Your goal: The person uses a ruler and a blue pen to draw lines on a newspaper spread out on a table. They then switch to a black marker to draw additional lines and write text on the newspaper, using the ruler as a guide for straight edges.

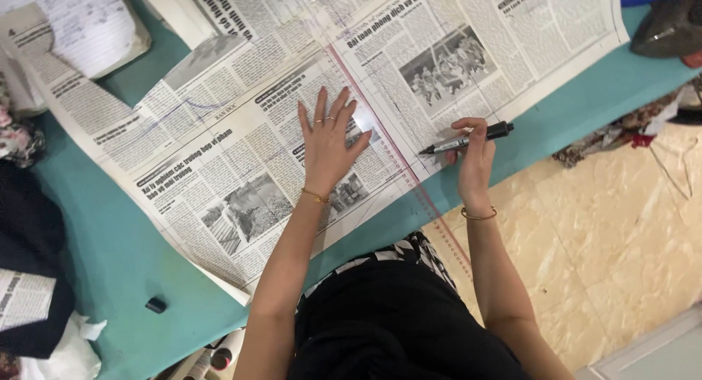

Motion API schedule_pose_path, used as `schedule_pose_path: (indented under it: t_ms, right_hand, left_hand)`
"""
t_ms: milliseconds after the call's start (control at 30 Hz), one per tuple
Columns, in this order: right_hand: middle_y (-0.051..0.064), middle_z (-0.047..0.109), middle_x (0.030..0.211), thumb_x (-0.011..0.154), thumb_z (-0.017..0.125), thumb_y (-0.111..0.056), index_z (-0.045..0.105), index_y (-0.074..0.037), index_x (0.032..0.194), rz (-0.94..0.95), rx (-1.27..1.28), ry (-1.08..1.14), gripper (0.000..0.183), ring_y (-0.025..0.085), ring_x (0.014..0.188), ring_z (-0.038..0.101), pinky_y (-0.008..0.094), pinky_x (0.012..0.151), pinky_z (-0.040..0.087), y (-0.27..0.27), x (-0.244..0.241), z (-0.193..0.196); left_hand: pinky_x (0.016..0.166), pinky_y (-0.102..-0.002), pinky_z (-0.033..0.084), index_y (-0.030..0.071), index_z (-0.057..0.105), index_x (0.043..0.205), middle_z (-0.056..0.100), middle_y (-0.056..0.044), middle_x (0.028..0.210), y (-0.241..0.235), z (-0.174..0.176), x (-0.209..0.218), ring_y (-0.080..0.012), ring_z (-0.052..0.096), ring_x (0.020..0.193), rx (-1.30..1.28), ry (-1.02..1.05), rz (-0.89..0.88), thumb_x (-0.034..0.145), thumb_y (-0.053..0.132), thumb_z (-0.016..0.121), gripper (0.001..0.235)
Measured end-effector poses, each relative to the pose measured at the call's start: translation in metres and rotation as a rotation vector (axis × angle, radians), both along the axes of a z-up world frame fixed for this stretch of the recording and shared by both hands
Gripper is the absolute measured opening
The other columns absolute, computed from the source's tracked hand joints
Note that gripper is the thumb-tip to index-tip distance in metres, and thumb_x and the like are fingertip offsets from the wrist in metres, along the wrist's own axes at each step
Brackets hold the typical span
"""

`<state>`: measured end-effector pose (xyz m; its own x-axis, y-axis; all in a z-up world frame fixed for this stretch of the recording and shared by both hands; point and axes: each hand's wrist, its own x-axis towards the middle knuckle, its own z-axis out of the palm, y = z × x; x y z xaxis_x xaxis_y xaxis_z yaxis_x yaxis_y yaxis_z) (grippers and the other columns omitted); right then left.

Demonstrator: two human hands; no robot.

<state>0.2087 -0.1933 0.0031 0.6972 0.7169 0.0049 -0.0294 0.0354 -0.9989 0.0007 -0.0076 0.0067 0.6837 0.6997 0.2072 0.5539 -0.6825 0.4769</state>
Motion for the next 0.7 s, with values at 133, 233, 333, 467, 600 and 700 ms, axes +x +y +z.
schedule_pose_path:
  t_ms: [133,233,333,467,600,700]
  right_hand:
    - [0.006,0.058,0.082,0.113,0.040,-0.047,0.056,-0.003,0.116,0.005,0.088,0.026,0.047,0.013,0.069,0.055,0.028,0.063,0.045,0.017,0.004,-0.018]
    - [0.009,0.060,0.085,0.113,0.042,-0.048,0.054,-0.002,0.117,0.044,0.236,0.100,0.048,0.016,0.072,0.059,0.031,0.069,0.050,0.019,0.009,-0.037]
    - [0.009,0.060,0.088,0.114,0.042,-0.049,0.053,-0.001,0.117,0.068,0.278,0.127,0.049,0.017,0.074,0.061,0.032,0.073,0.053,0.015,0.013,-0.045]
    - [0.009,0.060,0.094,0.113,0.041,-0.050,0.051,-0.002,0.118,0.064,0.272,0.116,0.049,0.017,0.077,0.062,0.032,0.074,0.055,0.014,0.013,-0.048]
    - [0.008,0.059,0.098,0.112,0.042,-0.051,0.051,-0.002,0.118,0.044,0.290,0.132,0.050,0.017,0.077,0.063,0.032,0.074,0.056,0.013,0.014,-0.053]
    - [0.009,0.060,0.097,0.111,0.043,-0.053,0.052,-0.002,0.118,0.038,0.281,0.135,0.052,0.017,0.077,0.063,0.032,0.074,0.056,0.012,0.013,-0.049]
  left_hand:
    - [0.125,-0.065,-0.001,0.009,0.062,0.137,0.046,-0.004,0.159,0.000,0.001,0.001,-0.0339,0.023,0.156,0.011,-0.001,0.005,0.097,0.047,0.066,0.056]
    - [0.125,-0.065,0.000,0.009,0.062,0.137,0.046,-0.004,0.159,0.001,0.002,0.001,-0.0339,0.023,0.155,0.008,0.009,0.007,0.096,0.047,0.065,0.056]
    - [0.125,-0.065,0.000,0.010,0.061,0.137,0.045,-0.003,0.160,0.000,0.002,0.001,-0.0342,0.023,0.155,0.017,0.020,0.003,0.096,0.048,0.063,0.056]
    - [0.126,-0.065,0.001,0.009,0.061,0.138,0.044,-0.002,0.161,0.000,0.001,0.002,-0.0339,0.023,0.156,0.014,0.018,0.005,0.098,0.049,0.062,0.057]
    - [0.124,-0.065,0.000,0.010,0.060,0.138,0.043,-0.004,0.159,0.001,0.000,0.003,-0.0348,0.022,0.154,0.013,0.025,-0.003,0.097,0.051,0.060,0.058]
    - [0.125,-0.065,-0.001,0.010,0.059,0.139,0.043,-0.002,0.161,0.000,0.000,0.002,-0.0339,0.022,0.156,0.012,0.046,-0.001,0.098,0.050,0.060,0.057]
